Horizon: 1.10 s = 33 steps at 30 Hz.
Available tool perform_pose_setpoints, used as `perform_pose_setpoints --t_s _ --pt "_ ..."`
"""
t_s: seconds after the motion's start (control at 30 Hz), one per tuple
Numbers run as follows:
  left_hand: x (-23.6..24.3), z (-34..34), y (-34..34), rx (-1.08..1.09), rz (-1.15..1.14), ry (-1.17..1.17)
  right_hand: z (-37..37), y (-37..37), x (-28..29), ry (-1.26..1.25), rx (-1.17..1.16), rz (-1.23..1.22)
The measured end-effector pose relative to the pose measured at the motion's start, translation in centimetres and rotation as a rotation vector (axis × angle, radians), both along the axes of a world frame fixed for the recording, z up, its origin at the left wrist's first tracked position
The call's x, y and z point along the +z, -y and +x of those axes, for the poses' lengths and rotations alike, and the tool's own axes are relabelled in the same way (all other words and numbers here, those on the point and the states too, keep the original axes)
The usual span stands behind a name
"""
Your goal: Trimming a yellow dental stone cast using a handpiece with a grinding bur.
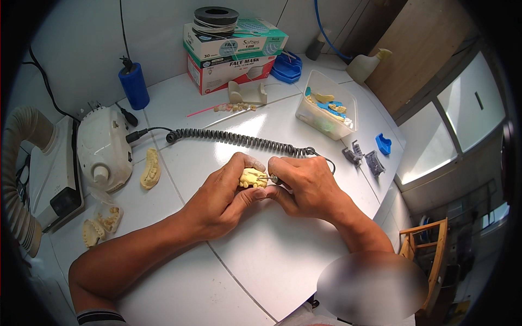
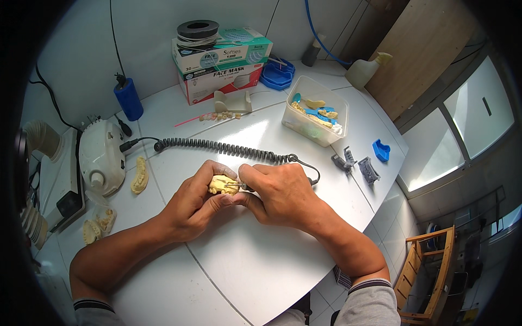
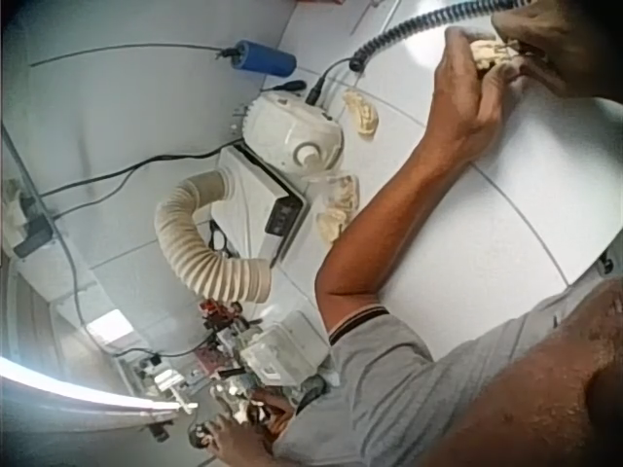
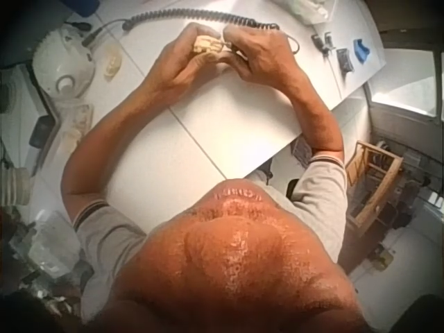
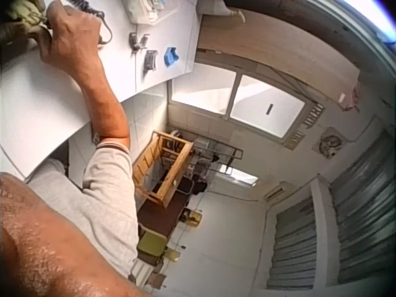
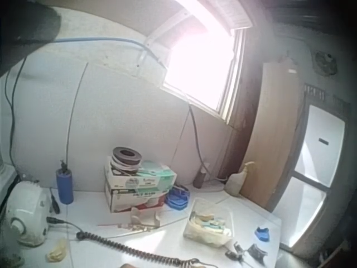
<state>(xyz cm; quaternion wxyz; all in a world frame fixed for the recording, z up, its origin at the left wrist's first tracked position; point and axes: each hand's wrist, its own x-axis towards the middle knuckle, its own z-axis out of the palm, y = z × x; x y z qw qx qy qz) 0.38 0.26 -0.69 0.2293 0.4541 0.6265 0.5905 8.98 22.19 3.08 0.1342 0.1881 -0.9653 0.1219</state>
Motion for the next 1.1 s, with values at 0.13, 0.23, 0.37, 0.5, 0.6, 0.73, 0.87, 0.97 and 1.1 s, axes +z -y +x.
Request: perform_pose_setpoints --t_s 0.13,0.23,0.37,0.5,0.6,0.73,0.87,0.97,1.1 --pt "0.44 0.04 0.04 0.003 -0.016 -0.014 0.06 0.00 0.07 0.005 -0.004 0.001" --pt "0.30 -0.01 -0.01 0.005 -0.002 -0.017 0.05 0.05 0.04 0.013 0.002 -0.003" --pt "0.19 -0.02 0.02 0.005 0.003 -0.009 0.04 0.06 0.03 0.005 -0.002 -0.012" --pt "0.46 0.00 0.09 0.010 -0.017 -0.017 0.03 -0.04 -0.02 0.015 -0.012 -0.003" --pt "0.41 0.00 0.09 0.006 -0.016 -0.017 0.02 0.05 0.06 0.022 -0.013 0.001" --pt "0.27 -0.07 0.07 0.004 -0.011 -0.026 0.06 0.12 0.10 0.027 -0.016 0.001" --pt "0.11 -0.10 -0.02 0.005 -0.020 -0.008 0.08 0.06 -0.10 0.023 -0.012 0.003" --pt "0.07 -0.07 0.09 0.006 -0.017 0.011 0.05 0.14 0.02 0.015 -0.017 -0.005" --pt "0.20 0.10 0.06 0.039 0.013 -0.020 0.04 -0.27 0.21 0.009 -0.022 -0.015"
